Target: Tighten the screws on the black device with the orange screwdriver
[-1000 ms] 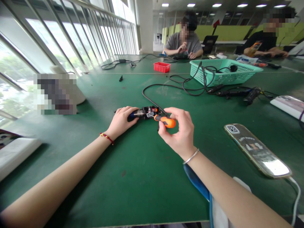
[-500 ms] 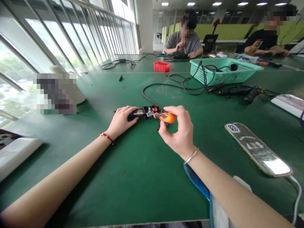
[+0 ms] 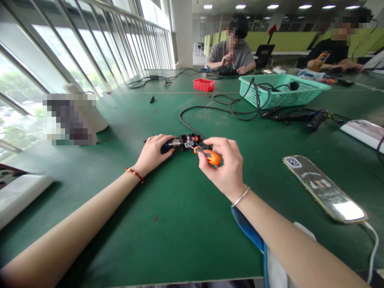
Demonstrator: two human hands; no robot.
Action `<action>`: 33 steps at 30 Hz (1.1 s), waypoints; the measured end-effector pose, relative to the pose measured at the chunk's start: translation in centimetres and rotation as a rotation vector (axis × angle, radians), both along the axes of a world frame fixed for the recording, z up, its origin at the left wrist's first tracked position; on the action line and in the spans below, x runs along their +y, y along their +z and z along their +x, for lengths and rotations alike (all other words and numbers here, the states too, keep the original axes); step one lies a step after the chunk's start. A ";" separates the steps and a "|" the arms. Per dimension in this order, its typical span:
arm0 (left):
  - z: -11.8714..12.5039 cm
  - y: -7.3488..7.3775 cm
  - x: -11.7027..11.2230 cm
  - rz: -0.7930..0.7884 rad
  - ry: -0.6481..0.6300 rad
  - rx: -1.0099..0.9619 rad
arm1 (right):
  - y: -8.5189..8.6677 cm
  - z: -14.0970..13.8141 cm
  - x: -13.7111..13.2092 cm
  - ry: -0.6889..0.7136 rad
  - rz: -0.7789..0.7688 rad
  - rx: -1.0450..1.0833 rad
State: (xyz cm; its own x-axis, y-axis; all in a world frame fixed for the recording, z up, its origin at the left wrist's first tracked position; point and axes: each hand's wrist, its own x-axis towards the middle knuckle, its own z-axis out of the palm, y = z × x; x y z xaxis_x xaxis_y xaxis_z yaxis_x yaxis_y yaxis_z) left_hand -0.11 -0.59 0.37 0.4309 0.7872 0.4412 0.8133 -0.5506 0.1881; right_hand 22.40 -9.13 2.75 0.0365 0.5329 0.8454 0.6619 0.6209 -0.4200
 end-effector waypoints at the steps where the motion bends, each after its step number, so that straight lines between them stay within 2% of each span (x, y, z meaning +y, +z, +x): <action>1: 0.0 0.0 0.0 0.002 0.001 0.000 | 0.0 0.0 0.0 -0.002 -0.011 -0.007; 8: 0.0 0.0 0.0 -0.003 0.004 0.004 | -0.1 -0.1 0.1 0.042 0.079 0.016; 14: 0.0 0.0 0.0 -0.008 0.003 0.004 | 0.0 -0.1 -0.1 -0.005 -0.007 -0.027; 19: 0.0 0.0 0.0 -0.008 0.001 0.000 | -0.1 -0.1 0.1 0.058 0.098 0.002; 24: 0.0 0.0 0.0 -0.003 -0.001 0.000 | -0.1 -0.1 -0.1 0.010 -0.003 -0.017; 30: 0.0 0.1 0.0 -0.017 0.005 0.001 | -0.5 -0.1 0.2 0.087 0.100 0.018; 33: 0.0 0.1 0.0 -0.018 0.003 -0.002 | -0.3 -0.3 0.0 0.057 0.039 0.004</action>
